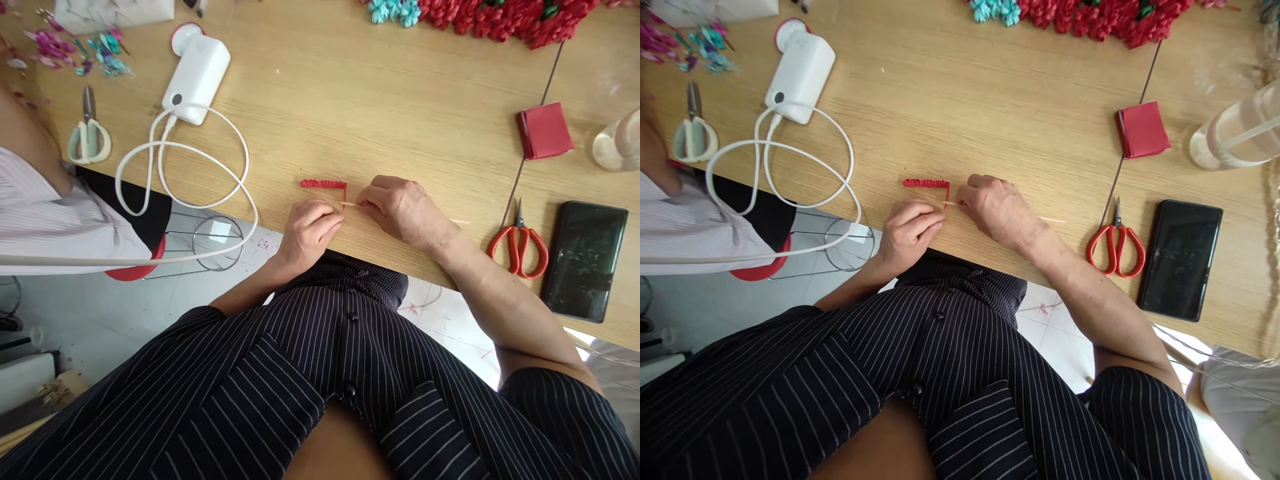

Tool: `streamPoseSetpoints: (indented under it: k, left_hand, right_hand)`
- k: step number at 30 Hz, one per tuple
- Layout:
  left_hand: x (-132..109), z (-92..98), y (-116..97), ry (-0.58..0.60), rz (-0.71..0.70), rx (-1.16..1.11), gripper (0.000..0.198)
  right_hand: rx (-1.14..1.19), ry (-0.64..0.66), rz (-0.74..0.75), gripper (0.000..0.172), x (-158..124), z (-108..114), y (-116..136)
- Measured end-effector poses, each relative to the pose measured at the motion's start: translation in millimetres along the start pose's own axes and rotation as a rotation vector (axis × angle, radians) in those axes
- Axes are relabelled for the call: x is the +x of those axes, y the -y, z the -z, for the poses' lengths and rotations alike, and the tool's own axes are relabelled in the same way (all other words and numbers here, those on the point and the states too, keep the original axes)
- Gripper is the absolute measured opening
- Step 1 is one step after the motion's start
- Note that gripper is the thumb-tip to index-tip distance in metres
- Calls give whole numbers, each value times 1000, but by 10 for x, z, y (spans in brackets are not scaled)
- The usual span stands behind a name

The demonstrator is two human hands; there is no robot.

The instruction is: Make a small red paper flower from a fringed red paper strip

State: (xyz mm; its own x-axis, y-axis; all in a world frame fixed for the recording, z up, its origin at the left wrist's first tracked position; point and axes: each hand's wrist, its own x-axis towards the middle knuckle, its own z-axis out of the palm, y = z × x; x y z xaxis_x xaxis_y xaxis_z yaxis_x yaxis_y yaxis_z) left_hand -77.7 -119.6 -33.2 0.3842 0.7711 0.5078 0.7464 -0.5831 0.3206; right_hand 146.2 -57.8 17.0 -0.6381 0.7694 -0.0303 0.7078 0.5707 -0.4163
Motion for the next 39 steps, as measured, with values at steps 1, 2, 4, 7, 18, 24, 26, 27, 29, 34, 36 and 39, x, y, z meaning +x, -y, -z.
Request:
streamPoseSetpoints:
  k: [1,2,4,7,18,24,26,27,29,34,36,39]
  left_hand:
    - [2,-9,-10,-1,-1,10,21]
    - [6,-16,-15,4,2,22,23]
    - [14,-28,-18,26,20,47,26]
    - [10,-43,-17,36,46,49,25]
    - [15,-116,-41,-87,49,55,24]
    - [84,-137,-54,-59,105,104,20]
    - [107,-136,-54,-58,107,115,18]
    - [113,-130,-54,-60,108,116,17]
    - [108,-109,-59,-72,108,108,16]
    - [31,-60,-77,-111,8,41,17]
    - [8,-63,-81,-109,-8,39,16]
    - [-2,-81,-85,-95,3,72,19]
  right_hand:
    - [4,5,9,26,-1,-2,0]
    - [6,9,14,26,-2,-4,0]
    - [3,18,18,25,-1,-11,-1]
    - [-10,31,24,25,0,-26,-3]
    - [-23,30,31,26,-13,-34,8]
    - [-45,8,44,26,-14,-41,19]
    - [-58,8,48,27,-15,-44,18]
    - [-63,8,52,27,-16,-45,17]
    - [-70,9,58,27,-16,-44,17]
    - [-86,18,45,28,-11,-43,23]
    - [-81,22,38,27,-7,-44,22]
    - [-62,25,31,26,-2,-46,14]
